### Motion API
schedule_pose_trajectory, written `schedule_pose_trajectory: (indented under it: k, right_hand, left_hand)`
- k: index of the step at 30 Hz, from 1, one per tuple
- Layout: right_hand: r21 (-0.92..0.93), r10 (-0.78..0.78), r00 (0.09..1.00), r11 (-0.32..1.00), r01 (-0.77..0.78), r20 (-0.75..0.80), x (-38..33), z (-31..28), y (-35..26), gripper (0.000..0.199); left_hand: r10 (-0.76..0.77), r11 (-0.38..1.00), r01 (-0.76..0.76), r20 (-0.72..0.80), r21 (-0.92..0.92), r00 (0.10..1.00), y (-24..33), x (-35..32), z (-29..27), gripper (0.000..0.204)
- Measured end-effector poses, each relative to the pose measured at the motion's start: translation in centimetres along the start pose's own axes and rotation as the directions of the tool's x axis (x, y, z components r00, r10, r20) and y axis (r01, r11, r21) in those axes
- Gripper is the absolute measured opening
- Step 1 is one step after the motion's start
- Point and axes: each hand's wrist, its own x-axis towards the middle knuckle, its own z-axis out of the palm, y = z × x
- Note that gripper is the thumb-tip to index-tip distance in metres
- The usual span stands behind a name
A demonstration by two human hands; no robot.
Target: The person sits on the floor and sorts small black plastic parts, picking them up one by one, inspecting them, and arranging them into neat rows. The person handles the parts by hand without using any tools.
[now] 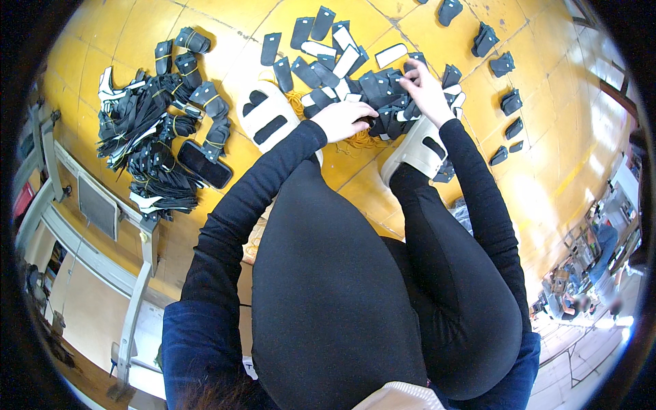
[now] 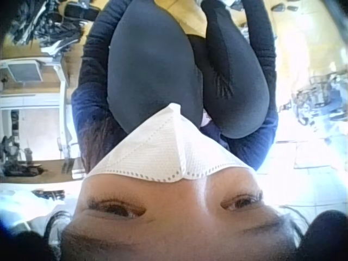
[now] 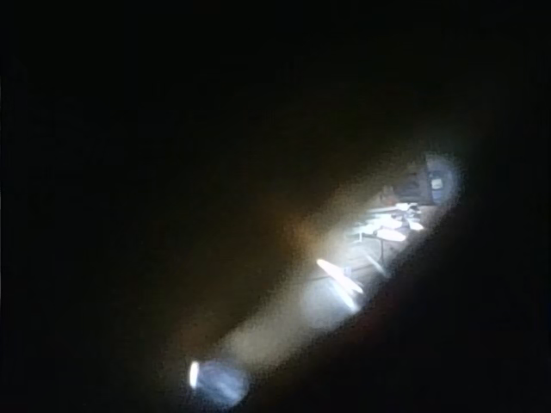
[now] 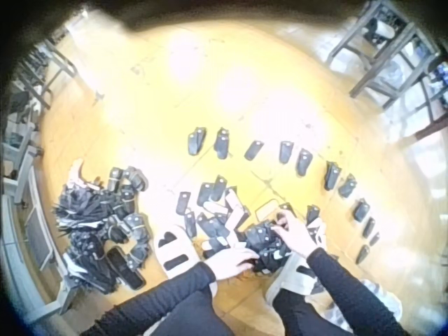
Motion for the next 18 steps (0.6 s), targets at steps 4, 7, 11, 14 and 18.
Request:
schedule_pose_trajectory:
  k: [4, 7, 11, 14, 18]
  right_hand:
    - [-0.169, -0.079, 0.992, 0.981, 0.095, 0.097, -0.5, 0.2, 0.1, 0.045]
    - [-0.237, -0.179, 0.977, 0.95, 0.202, 0.115, -1.0, 0.0, -0.5, 0.041]
    - [-0.423, -0.421, 0.907, 0.824, 0.378, -0.01, -2.4, 0.7, -2.1, 0.037]
    - [-0.597, -0.473, 0.878, 0.725, 0.343, -0.07, -2.7, 1.3, -2.6, 0.027]
    - [-0.625, -0.489, 0.87, 0.7, 0.346, -0.066, -2.4, 2.2, -1.6, 0.01]
  left_hand:
    - [-0.01, 1.0, 0.01, 0.019, 0.011, 1.0, 0.0, 0.0, 0.1, 0.033]
    - [-0.003, 1.0, 0.003, -0.02, 0.01, 1.0, 0.2, 0.0, 0.5, 0.029]
    - [0.007, 0.985, 0.009, -0.094, 0.173, 0.996, 0.3, 0.2, 0.1, 0.019]
    - [0.11, 0.915, 0.006, -0.263, 0.403, 0.959, 1.0, 0.9, -1.5, 0.018]
    - [0.272, 0.882, -0.075, -0.371, 0.466, 0.888, -0.2, 3.6, -2.1, 0.031]
